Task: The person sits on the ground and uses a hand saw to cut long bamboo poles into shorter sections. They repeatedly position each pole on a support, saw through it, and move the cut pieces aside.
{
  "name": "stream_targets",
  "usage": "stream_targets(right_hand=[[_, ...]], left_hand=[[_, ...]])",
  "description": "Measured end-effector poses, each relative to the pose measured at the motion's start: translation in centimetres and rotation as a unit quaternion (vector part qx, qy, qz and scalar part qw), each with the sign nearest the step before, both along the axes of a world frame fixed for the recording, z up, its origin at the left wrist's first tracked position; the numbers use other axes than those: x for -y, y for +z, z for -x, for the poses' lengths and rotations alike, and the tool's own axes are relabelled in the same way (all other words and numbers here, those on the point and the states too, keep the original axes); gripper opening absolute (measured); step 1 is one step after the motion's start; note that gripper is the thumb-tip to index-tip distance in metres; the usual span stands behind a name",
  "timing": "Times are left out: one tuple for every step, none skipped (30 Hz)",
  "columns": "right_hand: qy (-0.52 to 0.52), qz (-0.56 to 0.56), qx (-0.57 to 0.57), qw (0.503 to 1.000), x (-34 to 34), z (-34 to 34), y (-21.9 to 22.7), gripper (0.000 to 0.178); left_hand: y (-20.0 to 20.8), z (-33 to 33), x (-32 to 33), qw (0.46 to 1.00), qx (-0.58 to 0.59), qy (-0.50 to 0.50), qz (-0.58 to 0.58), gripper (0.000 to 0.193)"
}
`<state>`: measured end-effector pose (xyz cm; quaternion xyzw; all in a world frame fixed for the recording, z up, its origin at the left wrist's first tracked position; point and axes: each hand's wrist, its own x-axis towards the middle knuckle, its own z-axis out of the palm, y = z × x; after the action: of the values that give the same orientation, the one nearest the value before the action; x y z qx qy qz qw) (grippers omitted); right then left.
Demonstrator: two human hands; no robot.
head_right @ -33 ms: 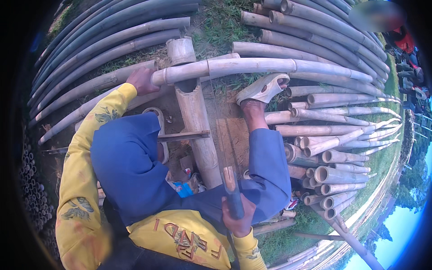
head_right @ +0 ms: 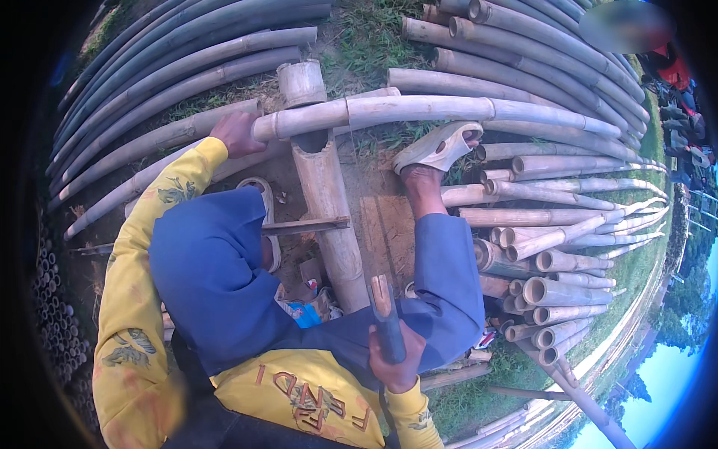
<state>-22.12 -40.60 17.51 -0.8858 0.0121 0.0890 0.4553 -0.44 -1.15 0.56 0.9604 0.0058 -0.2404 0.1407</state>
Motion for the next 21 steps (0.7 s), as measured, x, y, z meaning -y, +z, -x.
stream_targets(right_hand=[[-0.032, -0.040, -0.039, 0.998, -0.1, -0.1, -1.0, 0.025], [-0.017, -0.031, -0.044, 0.998, -0.3, -2.1, -3.1, 0.019], [-0.005, -0.025, -0.040, 0.999, -1.5, -6.3, -5.3, 0.013], [0.000, -0.041, -0.027, 0.999, -2.7, -10.1, -7.5, 0.010], [0.004, -0.059, -0.013, 0.998, -3.5, -12.1, -8.9, 0.010], [0.004, -0.069, 0.001, 0.998, -3.8, -11.7, -9.1, 0.011], [0.004, -0.078, 0.016, 0.997, -4.1, -11.3, -9.1, 0.014], [0.002, -0.086, 0.031, 0.996, -4.2, -11.0, -9.1, 0.018], [0.004, -0.077, 0.006, 0.997, -2.9, -8.1, -8.1, 0.012], [-0.025, -0.070, -0.037, 0.997, -1.8, -5.0, -5.8, 0.019], [-0.009, -0.049, -0.022, 0.999, 0.1, -1.5, -4.3, 0.029], [-0.003, -0.030, -0.018, 0.999, 1.5, 1.4, -2.4, 0.031], [0.007, 0.013, -0.012, 1.000, 1.9, 3.0, -0.7, 0.033], [-0.004, 0.007, -0.015, 1.000, 1.8, 2.8, -1.0, 0.032], [-0.014, 0.004, -0.026, 1.000, 1.7, 2.8, -1.2, 0.031], [-0.013, -0.015, -0.019, 1.000, 0.9, 0.5, -2.9, 0.025], [-0.006, -0.037, -0.013, 0.999, -0.5, -3.5, -5.6, 0.020], [-0.018, -0.064, -0.016, 0.998, -2.2, -7.6, -8.0, 0.010], [-0.024, -0.060, -0.007, 0.998, -3.5, -11.3, -9.9, 0.007], [-0.016, -0.073, 0.015, 0.997, -4.0, -11.3, -10.7, 0.008], [-0.009, -0.076, 0.034, 0.996, -3.9, -11.3, -11.4, 0.009]], left_hand=[[-0.1, 0.1, 0.2, 1.000, 0.002, 0.000, -0.002, 0.059], [-0.2, 0.3, 0.4, 1.000, 0.003, 0.001, -0.004, 0.059], [0.0, -0.2, 0.6, 1.000, 0.013, -0.003, -0.009, 0.059], [0.3, -0.3, 0.7, 1.000, 0.011, -0.010, -0.002, 0.059], [0.6, -0.7, 0.9, 1.000, 0.008, -0.018, 0.003, 0.060], [0.6, -0.9, 1.0, 1.000, 0.004, -0.023, 0.010, 0.060], [0.3, -1.0, 0.7, 1.000, 0.009, -0.017, 0.012, 0.058], [-0.1, -1.1, 0.0, 1.000, 0.014, -0.012, 0.015, 0.056], [-0.6, -0.8, -0.6, 1.000, 0.015, -0.001, 0.019, 0.054], [-0.1, -1.7, -1.2, 1.000, 0.023, 0.001, 0.011, 0.056], [0.1, -1.4, -0.9, 1.000, 0.018, 0.000, 0.008, 0.057], [0.0, -0.6, -0.5, 1.000, 0.008, -0.005, 0.009, 0.059], [-0.1, -0.8, -0.9, 1.000, 0.014, -0.003, 0.012, 0.059], [-0.2, -1.0, -0.7, 1.000, 0.021, -0.008, 0.015, 0.059], [-0.5, -0.5, -0.5, 1.000, 0.020, -0.011, 0.021, 0.059], [-0.3, -1.0, -0.2, 1.000, 0.023, -0.014, 0.008, 0.060], [0.0, -1.3, -0.1, 1.000, 0.027, -0.013, -0.008, 0.060], [-0.1, -0.9, 0.3, 0.999, 0.025, -0.018, -0.020, 0.060], [-0.2, -0.6, 0.7, 0.999, 0.029, -0.021, -0.020, 0.059], [-0.3, -0.3, 0.4, 0.999, 0.035, -0.015, -0.026, 0.059], [-0.6, -0.2, 0.7, 0.999, 0.038, -0.009, -0.022, 0.058]])
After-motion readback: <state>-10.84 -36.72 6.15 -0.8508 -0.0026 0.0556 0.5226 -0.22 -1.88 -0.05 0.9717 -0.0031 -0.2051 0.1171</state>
